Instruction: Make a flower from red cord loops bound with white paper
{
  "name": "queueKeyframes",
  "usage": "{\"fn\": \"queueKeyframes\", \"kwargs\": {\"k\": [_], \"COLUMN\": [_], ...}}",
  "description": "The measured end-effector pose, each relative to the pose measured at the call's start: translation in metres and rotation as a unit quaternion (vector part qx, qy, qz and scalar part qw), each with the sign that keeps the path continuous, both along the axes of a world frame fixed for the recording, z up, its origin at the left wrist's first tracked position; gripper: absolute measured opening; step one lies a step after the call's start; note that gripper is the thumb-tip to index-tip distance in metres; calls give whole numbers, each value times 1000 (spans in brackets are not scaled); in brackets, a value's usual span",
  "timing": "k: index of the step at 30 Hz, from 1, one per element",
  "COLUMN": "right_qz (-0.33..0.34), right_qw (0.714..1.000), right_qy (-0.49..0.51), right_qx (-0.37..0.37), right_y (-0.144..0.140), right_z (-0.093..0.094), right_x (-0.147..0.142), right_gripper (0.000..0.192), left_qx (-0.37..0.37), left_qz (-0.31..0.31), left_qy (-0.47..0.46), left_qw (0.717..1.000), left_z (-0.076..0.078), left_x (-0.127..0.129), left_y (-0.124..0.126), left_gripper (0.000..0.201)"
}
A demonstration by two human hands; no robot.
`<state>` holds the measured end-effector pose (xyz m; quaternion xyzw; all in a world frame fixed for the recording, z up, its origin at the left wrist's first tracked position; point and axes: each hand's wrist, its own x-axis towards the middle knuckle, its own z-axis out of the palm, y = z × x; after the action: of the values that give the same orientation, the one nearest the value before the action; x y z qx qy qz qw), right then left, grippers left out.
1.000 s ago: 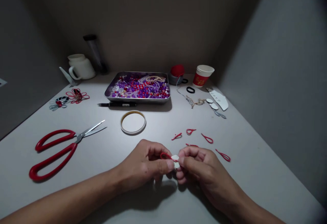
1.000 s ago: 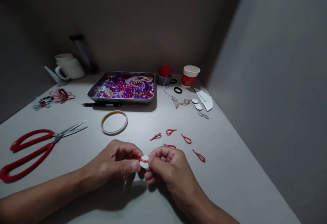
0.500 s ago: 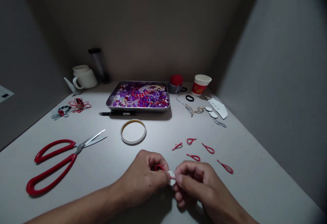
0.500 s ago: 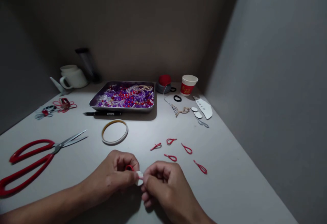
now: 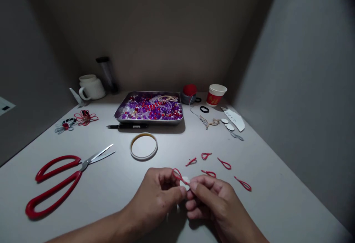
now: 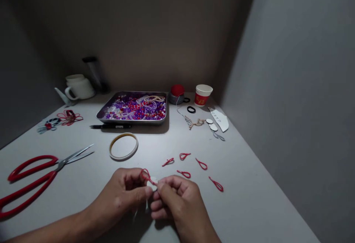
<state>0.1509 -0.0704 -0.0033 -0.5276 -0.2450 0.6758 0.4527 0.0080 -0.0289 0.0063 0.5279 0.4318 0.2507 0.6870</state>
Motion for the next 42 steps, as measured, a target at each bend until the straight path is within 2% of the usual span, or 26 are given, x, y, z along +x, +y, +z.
{"fn": "queueKeyframes", "kwargs": {"k": [3, 7, 12, 16, 20, 25, 42], "right_qz": [32, 24, 97, 76, 67, 83, 118], "right_qw": [999, 999, 991, 991, 994, 993, 988], "right_qy": [13, 34, -80, -102, -73, -74, -102], "right_qx": [18, 31, 48, 40, 42, 44, 16], "right_y": [-3, -3, 0, 0, 0, 0, 0], "right_z": [-1, 1, 1, -1, -1, 3, 14], "right_x": [1, 5, 3, 2, 3, 3, 3], "right_gripper": [28, 25, 19, 19, 17, 16, 11], "left_qx": [6, -4, -5, -12, -7, 21, 28], "left_qz": [23, -1, -55, -31, -10, -29, -88], "left_qy": [28, 29, 41, 50, 55, 71, 58], "left_qw": [999, 1000, 998, 998, 998, 997, 994], "left_z": [5, 8, 2, -2, -1, 1, 2], "left_x": [1, 0, -3, -3, -3, -3, -11], "left_y": [0, 2, 2, 3, 2, -1, -2], "left_gripper": [10, 6, 4, 4, 10, 13, 11]}}
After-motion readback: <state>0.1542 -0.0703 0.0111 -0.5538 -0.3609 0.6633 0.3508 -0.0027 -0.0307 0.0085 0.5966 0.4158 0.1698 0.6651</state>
